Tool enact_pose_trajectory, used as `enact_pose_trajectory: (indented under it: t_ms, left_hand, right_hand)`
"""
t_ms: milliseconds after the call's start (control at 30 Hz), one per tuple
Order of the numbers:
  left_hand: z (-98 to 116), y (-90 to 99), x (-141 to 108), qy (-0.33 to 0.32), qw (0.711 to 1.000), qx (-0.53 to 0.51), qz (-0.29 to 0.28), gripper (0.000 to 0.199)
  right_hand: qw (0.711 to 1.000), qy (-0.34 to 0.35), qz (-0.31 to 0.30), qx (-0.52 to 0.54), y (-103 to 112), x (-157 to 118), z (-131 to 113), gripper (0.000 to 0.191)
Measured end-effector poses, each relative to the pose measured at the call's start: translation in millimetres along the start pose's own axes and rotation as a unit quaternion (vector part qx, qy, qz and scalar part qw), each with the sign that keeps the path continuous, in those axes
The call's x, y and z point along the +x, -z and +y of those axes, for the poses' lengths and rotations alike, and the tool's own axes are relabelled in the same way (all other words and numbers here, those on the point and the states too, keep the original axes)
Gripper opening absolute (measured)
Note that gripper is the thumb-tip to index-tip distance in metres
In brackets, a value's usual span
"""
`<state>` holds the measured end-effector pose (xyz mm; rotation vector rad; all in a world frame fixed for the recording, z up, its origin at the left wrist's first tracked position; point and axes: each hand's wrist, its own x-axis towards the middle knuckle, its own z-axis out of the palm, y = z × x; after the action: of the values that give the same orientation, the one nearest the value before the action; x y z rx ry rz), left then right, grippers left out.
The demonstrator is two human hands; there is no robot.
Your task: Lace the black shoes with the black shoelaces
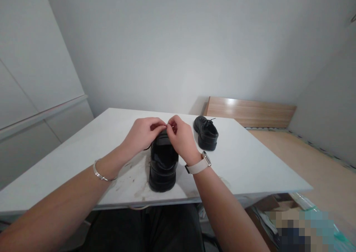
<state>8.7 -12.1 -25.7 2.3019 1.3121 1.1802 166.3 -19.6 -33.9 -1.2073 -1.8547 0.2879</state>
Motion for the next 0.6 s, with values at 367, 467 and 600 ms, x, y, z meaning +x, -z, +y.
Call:
enact_pose_trajectory:
  t_ms: [367,467,600]
  left_hand:
    - [22,29.0,-8,0.076,0.978,-0.192,0.026,0.026]
    - [28,32.5,-15,0.068,0.984,-0.163,0.002,0.027]
    - [31,36.3,-18,0.058,0.987,-0.147,-0.011,0.035]
  right_hand:
    - [0.906,-0.046,0.025,0.419,-9,-10,-12,0.016]
    - [0.919,-0.046,0.036,0.390,-12,-12,-11,0.014]
    - [0.948,-0.009,0.086,0.307,-14,-16,-13,0.006]
